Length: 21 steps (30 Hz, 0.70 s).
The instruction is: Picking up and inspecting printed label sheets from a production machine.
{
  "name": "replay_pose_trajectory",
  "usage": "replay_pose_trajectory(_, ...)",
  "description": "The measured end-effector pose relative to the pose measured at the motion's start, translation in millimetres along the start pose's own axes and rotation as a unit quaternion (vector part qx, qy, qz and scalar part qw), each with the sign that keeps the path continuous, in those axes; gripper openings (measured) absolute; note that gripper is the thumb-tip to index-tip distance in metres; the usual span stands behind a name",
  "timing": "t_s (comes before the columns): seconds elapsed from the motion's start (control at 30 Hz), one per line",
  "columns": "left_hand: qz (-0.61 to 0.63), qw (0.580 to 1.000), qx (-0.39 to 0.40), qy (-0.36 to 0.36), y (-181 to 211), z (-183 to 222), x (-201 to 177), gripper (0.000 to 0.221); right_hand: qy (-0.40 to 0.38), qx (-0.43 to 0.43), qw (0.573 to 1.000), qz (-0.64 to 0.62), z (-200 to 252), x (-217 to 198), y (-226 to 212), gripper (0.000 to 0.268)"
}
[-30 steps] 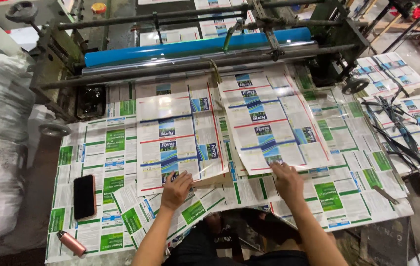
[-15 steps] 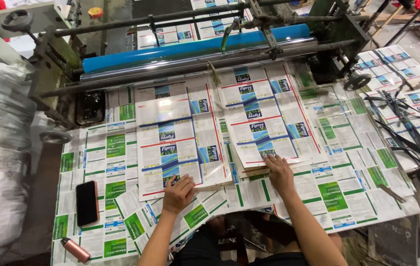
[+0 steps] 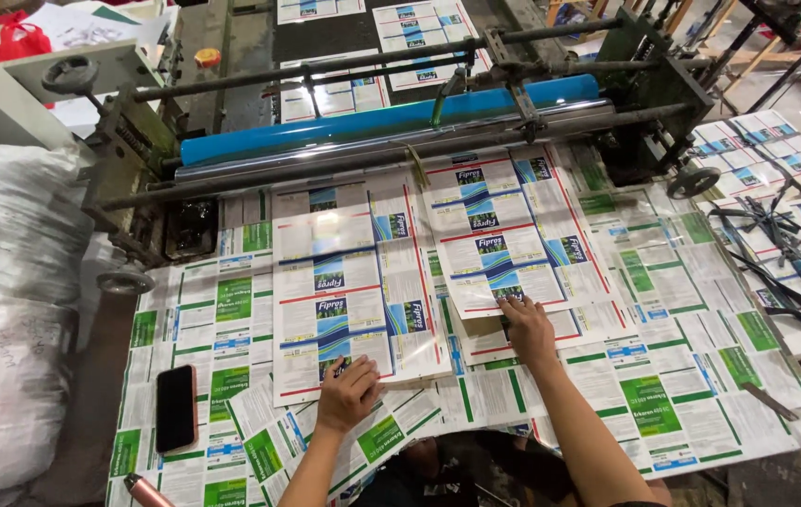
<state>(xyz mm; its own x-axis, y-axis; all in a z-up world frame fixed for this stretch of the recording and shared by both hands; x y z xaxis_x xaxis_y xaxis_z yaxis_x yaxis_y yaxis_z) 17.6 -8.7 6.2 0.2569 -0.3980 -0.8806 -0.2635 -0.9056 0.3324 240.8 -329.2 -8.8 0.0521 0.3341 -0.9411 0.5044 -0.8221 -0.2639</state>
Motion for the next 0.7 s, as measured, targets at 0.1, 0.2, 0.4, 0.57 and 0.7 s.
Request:
replay_pose_trajectory(0.1, 0.003, 1.0, 0.0, 0.004, -0.6, -0.6, 0.7, 0.017, -0.023, 0.002, 1.0, 0.01, -7.2, 0.8, -1.3, 0.046)
replay_pose_trajectory(0.2, 0.007, 1.0, 0.002, 0.007, 1.0, -1.0, -1.4, 0.018, -0.066, 0.02, 0.995, 0.069, -14.9, 15.7, 6.4, 0.048)
replay_pose_trajectory(0.4, -0.001, 1.0, 0.001, 0.016, -4.1, 0.5, 5.0, 0.016, -0.007, 0.008, 1.0, 0.015, 1.4, 20.2, 11.2, 0.049)
replay_pose_trajectory(0.57, -0.032, 0.999, -0.005, 0.022, -7.3, 2.0, 16.0, 0.014, 0.003, 0.009, 1.0, -0.016, 3.6, 7.1, 5.6, 0.044)
replay_pose_trajectory(0.7, -0.105, 0.985, -0.112, -0.082, -30.5, -10.5, 31.5, 0.016, 0.031, 0.006, 0.999, -0.038, 1.1, 4.0, 5.0, 0.04)
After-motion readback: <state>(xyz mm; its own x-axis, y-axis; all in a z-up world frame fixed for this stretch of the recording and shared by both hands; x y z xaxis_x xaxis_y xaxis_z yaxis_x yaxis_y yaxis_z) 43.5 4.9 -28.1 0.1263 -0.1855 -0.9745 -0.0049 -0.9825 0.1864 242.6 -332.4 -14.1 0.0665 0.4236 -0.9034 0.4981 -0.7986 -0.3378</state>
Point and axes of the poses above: each hand's wrist, its own z-axis away from the middle knuckle, its own x-axis out of the palm, y = z × x, the point moved 4 cm from there along -z, towards the middle knuckle, and after that the axes turned 11 degrees about -y, right-handed, at the moved point
